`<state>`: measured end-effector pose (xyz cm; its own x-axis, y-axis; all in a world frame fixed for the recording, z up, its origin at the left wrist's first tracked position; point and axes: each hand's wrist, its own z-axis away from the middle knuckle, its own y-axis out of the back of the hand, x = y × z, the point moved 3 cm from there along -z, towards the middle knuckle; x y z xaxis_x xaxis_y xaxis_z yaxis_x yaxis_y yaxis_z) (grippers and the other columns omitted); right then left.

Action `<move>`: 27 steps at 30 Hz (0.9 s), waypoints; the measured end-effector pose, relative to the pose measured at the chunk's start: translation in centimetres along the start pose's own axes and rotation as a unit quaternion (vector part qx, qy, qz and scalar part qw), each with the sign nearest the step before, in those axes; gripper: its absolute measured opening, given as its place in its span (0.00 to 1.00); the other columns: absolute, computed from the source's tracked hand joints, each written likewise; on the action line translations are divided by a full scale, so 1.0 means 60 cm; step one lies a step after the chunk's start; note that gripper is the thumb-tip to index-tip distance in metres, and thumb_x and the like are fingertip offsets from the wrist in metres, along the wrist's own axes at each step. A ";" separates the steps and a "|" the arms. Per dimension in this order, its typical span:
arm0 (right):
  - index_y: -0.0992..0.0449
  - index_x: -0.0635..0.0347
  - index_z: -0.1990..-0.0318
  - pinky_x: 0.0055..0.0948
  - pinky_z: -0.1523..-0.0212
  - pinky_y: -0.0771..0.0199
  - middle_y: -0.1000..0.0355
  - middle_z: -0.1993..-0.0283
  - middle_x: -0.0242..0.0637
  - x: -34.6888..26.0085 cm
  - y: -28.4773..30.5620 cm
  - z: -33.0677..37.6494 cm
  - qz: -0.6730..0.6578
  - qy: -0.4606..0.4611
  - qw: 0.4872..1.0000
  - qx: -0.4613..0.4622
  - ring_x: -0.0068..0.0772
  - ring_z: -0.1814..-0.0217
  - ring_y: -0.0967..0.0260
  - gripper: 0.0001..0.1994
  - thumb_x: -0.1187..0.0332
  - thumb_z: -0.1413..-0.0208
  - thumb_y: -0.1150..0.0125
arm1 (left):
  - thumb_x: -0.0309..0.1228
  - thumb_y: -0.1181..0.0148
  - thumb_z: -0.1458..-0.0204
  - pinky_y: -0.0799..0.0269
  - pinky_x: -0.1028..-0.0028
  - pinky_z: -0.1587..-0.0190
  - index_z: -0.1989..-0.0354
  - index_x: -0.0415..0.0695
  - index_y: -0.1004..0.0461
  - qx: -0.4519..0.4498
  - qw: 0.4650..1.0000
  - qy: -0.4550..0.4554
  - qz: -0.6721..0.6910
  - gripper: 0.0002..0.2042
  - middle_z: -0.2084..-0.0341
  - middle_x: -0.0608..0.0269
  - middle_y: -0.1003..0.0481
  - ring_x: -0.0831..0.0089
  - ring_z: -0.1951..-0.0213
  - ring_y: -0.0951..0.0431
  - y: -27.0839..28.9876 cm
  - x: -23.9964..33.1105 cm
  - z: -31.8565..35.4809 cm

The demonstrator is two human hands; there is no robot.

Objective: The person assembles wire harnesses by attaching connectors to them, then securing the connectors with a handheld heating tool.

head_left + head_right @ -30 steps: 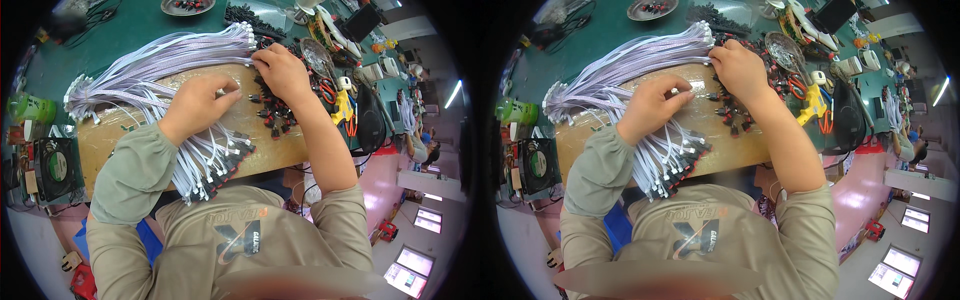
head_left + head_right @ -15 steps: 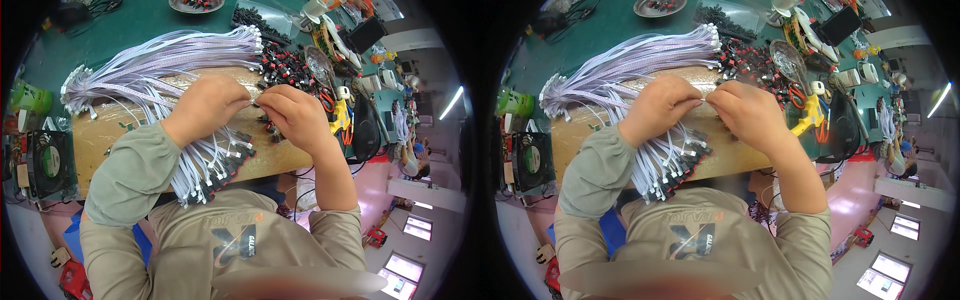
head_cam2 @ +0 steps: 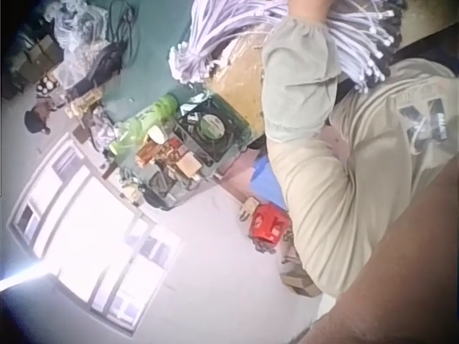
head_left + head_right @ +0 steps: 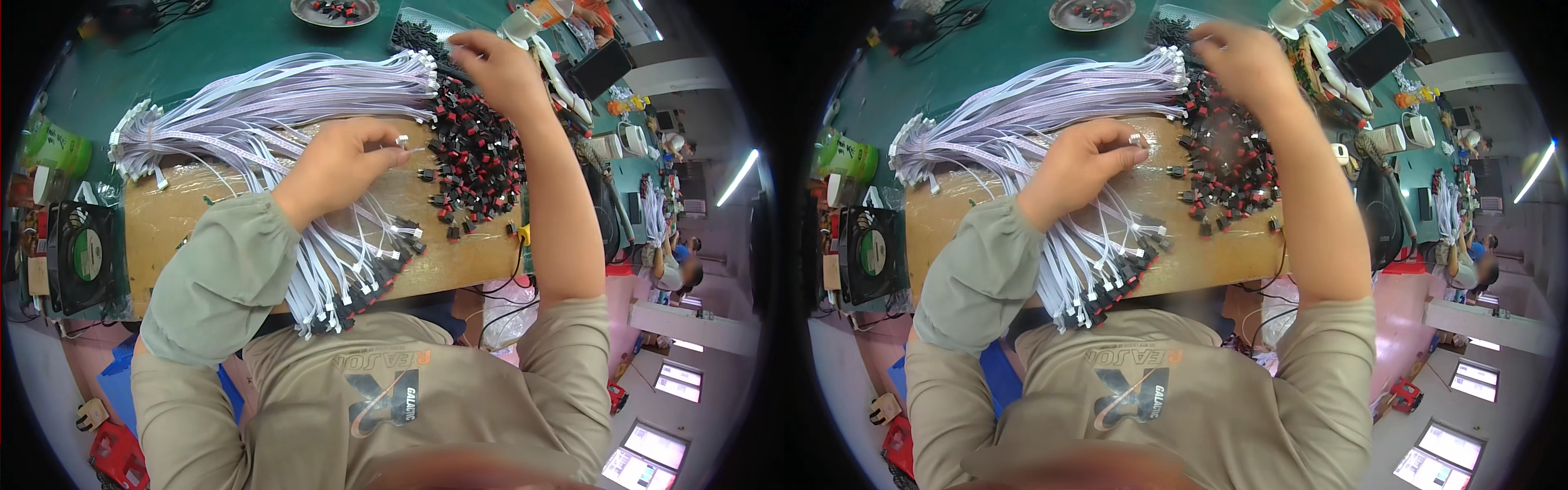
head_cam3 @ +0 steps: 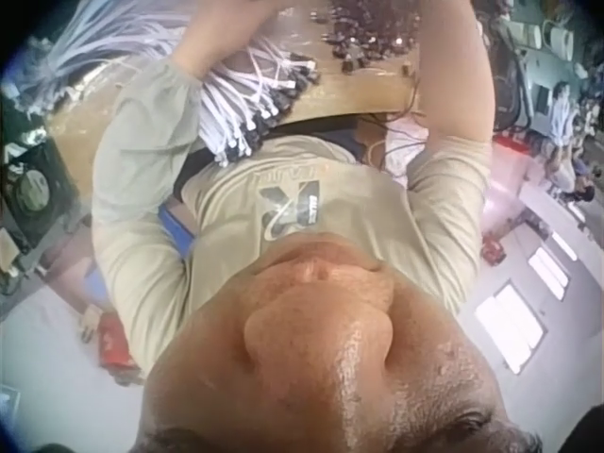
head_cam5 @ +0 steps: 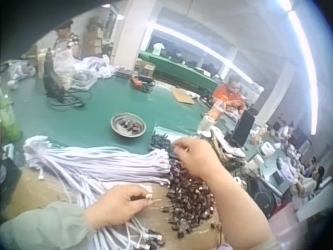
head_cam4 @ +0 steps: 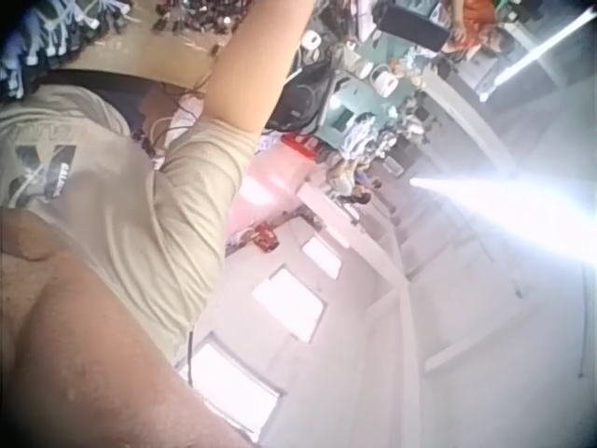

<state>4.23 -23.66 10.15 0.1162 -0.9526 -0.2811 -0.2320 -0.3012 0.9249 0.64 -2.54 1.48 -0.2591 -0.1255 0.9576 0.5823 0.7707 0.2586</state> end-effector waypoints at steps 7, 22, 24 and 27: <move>0.22 0.49 0.55 0.40 0.51 0.28 0.23 0.59 0.41 0.134 -0.095 -0.079 0.196 -0.063 0.976 -0.072 0.45 0.54 0.26 0.14 0.60 0.49 0.41 | 0.27 0.38 0.49 0.32 0.79 0.68 0.62 0.36 0.25 0.011 0.972 0.098 0.213 0.09 0.74 0.67 0.26 0.80 0.72 0.28 0.005 -0.029 -0.005; 0.20 0.48 0.55 0.35 0.53 0.28 0.23 0.59 0.39 0.147 -0.088 -0.064 0.148 -0.046 0.988 0.024 0.41 0.57 0.25 0.13 0.60 0.48 0.41 | 0.29 0.37 0.49 0.30 0.79 0.66 0.62 0.38 0.24 0.023 0.957 0.122 0.261 0.09 0.72 0.67 0.25 0.80 0.71 0.27 0.007 -0.032 -0.010; 0.19 0.47 0.59 0.36 0.51 0.29 0.23 0.58 0.40 0.153 -0.085 -0.063 0.055 -0.073 0.995 0.041 0.44 0.54 0.27 0.12 0.60 0.50 0.41 | 0.29 0.38 0.49 0.32 0.79 0.68 0.62 0.37 0.24 0.026 0.957 0.119 0.264 0.10 0.73 0.67 0.25 0.80 0.72 0.27 0.006 -0.031 -0.009; 0.19 0.47 0.59 0.35 0.51 0.29 0.23 0.58 0.39 0.157 -0.080 -0.063 0.013 -0.106 0.993 0.047 0.44 0.53 0.27 0.12 0.61 0.50 0.42 | 0.30 0.38 0.49 0.33 0.80 0.70 0.62 0.36 0.24 0.027 0.956 0.114 0.267 0.10 0.75 0.67 0.25 0.81 0.73 0.27 0.006 -0.030 -0.008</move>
<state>10.06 -31.02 4.06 -0.0952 -0.9442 -0.3152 -0.3225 -0.2703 0.9072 1.69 -2.35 -0.11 0.2422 0.1681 0.9556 0.5423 0.7932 -0.2770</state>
